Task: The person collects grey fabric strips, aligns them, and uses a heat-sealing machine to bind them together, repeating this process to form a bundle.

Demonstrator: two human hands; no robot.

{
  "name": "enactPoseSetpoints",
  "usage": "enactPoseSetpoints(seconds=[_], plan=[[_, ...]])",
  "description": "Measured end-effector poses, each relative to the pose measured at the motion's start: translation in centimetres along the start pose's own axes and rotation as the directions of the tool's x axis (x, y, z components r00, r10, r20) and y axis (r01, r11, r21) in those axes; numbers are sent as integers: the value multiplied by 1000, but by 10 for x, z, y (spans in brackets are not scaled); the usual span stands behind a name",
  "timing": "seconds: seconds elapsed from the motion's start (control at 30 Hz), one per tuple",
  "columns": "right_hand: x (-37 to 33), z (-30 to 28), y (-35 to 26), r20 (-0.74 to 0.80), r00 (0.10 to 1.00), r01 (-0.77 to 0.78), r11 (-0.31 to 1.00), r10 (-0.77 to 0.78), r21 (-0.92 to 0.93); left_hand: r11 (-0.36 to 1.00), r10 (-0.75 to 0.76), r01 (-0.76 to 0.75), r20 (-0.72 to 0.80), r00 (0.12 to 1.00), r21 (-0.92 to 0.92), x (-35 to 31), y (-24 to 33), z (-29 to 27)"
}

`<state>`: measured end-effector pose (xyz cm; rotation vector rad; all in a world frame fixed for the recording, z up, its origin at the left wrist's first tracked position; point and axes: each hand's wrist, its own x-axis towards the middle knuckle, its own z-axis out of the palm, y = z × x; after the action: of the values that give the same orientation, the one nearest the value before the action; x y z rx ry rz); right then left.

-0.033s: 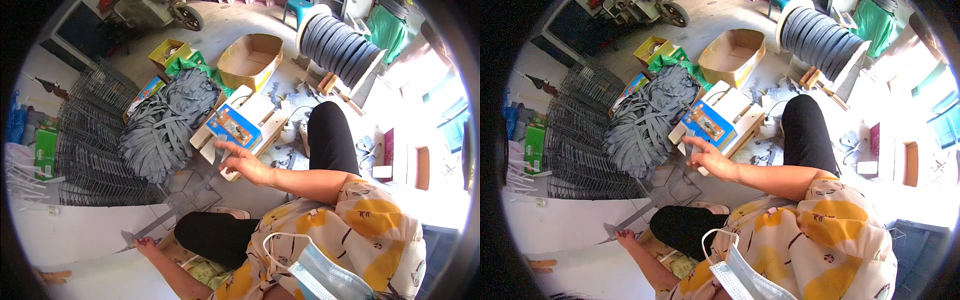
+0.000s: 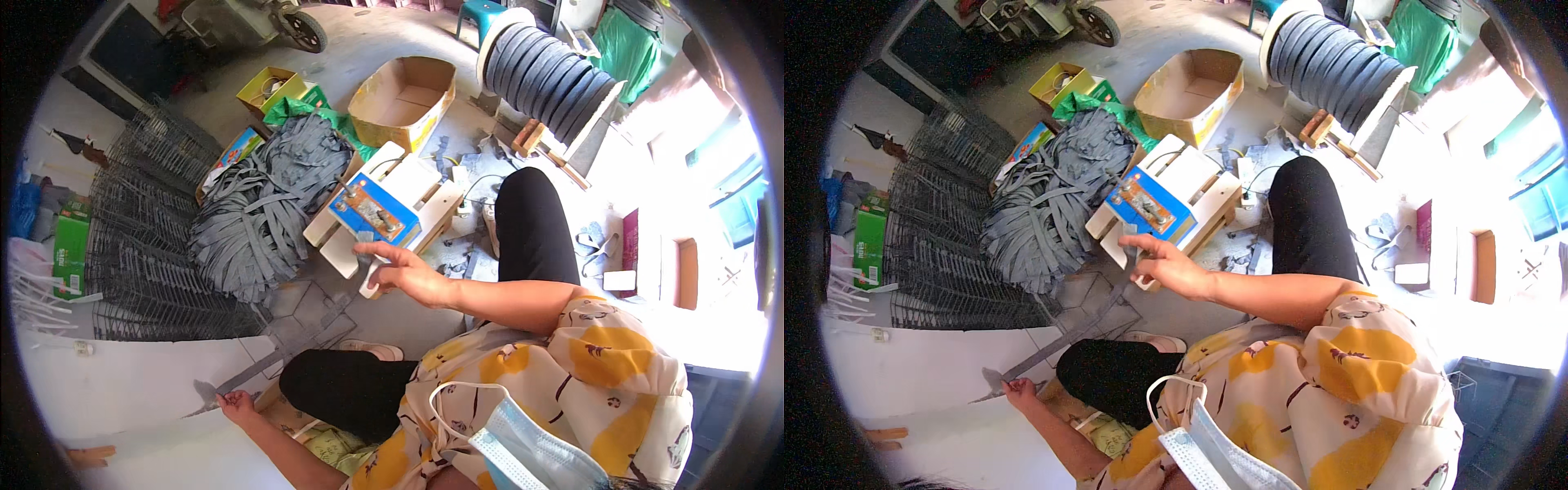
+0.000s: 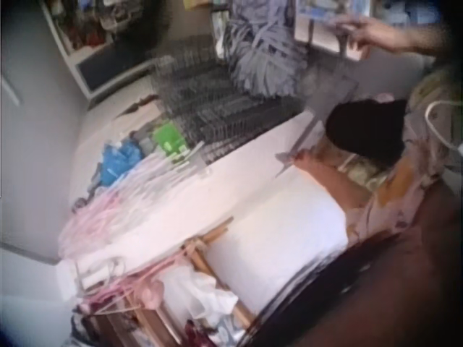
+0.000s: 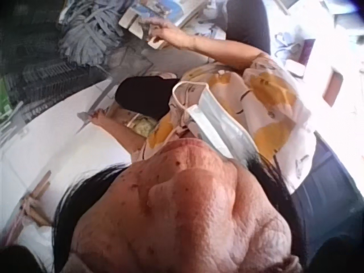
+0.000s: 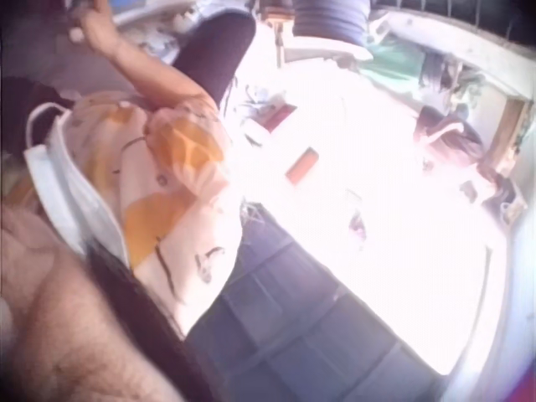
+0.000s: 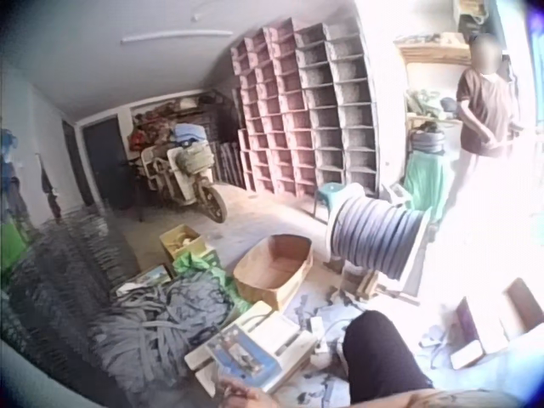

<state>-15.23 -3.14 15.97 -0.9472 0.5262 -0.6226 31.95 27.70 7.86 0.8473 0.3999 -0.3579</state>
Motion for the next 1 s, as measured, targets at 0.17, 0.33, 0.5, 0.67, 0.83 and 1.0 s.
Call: enactPoseSetpoints(seconds=[0.17,0.33,0.5,0.67,0.83,1.0], plan=[[-41,-49,-22,84,993,-71,995,77,-71,998,-55,53,168,984,16,-88,-1,13],[-64,-103,-40,-98,995,-21,981,2,-193,987,-158,130,414,897,95,-144,-31,33],[-75,-139,-70,-220,970,71,987,-101,-143,979,-132,47,447,885,197,-231,-71,70],[-73,-182,-99,-337,931,68,973,-142,-221,694,-372,-145,524,766,705,-261,-128,85],[-73,-182,-119,-307,936,55,931,-174,-362,371,-566,-214,403,719,903,-278,-187,94],[-52,-174,-119,-181,965,-254,836,188,-486,107,-817,-536,381,433,837,-273,-226,92]])
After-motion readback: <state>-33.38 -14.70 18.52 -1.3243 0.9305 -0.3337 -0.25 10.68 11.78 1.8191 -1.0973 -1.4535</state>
